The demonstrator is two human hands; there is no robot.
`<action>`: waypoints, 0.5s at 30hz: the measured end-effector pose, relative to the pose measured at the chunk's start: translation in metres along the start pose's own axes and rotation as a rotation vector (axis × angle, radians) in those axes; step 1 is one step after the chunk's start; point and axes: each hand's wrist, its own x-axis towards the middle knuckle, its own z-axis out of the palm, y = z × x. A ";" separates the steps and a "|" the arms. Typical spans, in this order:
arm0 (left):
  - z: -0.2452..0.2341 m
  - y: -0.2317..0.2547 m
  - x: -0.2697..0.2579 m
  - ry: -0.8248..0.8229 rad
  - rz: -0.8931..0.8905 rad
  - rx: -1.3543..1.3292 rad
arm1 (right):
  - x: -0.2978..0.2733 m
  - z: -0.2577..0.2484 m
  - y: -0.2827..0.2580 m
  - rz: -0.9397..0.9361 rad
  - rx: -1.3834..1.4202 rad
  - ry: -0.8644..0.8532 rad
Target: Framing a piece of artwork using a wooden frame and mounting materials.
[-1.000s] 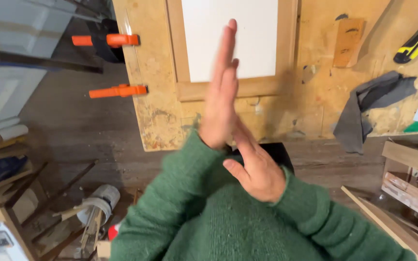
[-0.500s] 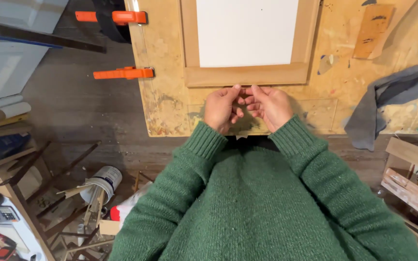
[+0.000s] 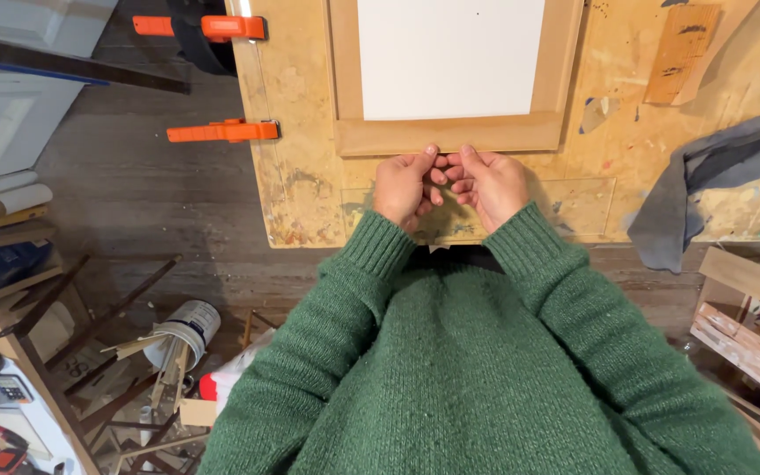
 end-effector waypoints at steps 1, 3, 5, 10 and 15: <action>0.000 -0.001 -0.001 0.001 -0.006 -0.011 | 0.000 0.000 0.001 -0.005 0.006 -0.009; 0.000 -0.002 0.000 0.001 -0.012 -0.022 | 0.000 0.000 0.002 -0.011 0.012 -0.017; 0.000 -0.003 0.002 -0.003 -0.001 -0.032 | 0.000 0.000 0.002 -0.010 0.013 -0.010; -0.001 -0.004 0.004 0.004 0.006 -0.032 | 0.001 0.001 0.003 -0.025 0.013 -0.015; -0.001 -0.008 0.005 -0.006 0.002 -0.054 | 0.000 0.000 0.003 -0.019 0.030 -0.017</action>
